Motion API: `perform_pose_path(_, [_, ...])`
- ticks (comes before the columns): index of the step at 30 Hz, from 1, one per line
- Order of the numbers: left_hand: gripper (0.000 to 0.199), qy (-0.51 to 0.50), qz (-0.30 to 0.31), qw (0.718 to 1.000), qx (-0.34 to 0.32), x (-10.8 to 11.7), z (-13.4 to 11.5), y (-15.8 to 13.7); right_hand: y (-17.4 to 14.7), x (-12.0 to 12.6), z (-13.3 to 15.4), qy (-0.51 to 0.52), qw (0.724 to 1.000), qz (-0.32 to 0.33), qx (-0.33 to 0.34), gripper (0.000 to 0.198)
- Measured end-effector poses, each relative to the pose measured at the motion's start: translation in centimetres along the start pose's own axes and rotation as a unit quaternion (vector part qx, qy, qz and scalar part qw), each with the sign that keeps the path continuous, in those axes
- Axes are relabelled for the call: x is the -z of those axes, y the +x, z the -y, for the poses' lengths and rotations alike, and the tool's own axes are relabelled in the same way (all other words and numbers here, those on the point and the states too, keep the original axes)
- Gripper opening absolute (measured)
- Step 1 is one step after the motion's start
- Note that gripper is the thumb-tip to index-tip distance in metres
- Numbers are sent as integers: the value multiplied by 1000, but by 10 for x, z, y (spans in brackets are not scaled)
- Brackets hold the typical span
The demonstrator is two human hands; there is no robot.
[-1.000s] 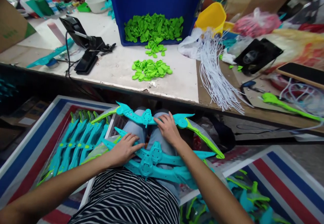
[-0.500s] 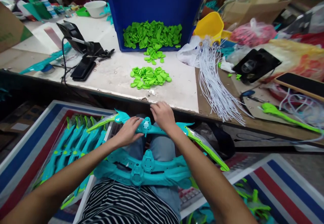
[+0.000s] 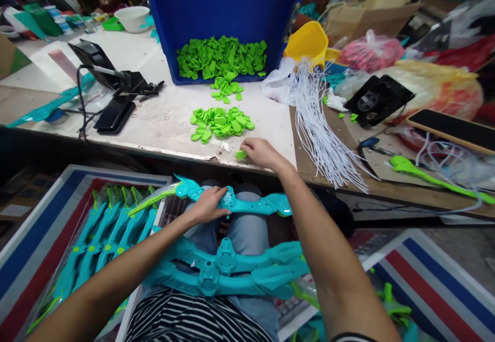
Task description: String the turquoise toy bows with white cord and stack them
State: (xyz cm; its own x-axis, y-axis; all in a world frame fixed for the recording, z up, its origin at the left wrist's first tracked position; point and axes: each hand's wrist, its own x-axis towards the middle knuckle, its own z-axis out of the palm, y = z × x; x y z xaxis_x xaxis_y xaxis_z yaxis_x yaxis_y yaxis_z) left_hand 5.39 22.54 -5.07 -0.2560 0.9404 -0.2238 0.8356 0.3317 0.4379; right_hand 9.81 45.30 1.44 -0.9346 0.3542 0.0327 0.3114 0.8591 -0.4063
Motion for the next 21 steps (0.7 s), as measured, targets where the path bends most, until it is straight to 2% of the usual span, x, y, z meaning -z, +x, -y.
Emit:
perform_pose_path(2, [72, -9, 18, 1000, 1, 2, -5, 5, -5, 13, -17, -28, 999, 43, -1, 22])
perform_pose_path(4, [75, -17, 36, 999, 5, 2, -9, 9, -7, 19, -23, -55, 997, 45, -7, 19])
perform_pose_path(7, [78, -29, 59, 998, 7, 1, -10, 15, -13, 14, -20, -58, 997, -28, -30, 25])
perform_pose_path(10, [81, -38, 71, 997, 4, 1, -6, 18, -28, 7, -21, -7, 993, -116, -34, 34])
perform_pose_path(13, [81, -39, 80, 996, 1, 3, -3, 20, -46, 4, -31, 37, 992, -118, 11, 30])
perform_pose_path(15, [80, -42, 78, 996, 2, 3, -4, 20, -55, 2, -36, 31, 993, -108, 32, 28])
perform_pose_path(21, [81, -45, 56, 997, 18, 0, -12, 19, -61, -11, -29, -17, 989, -145, 15, 20])
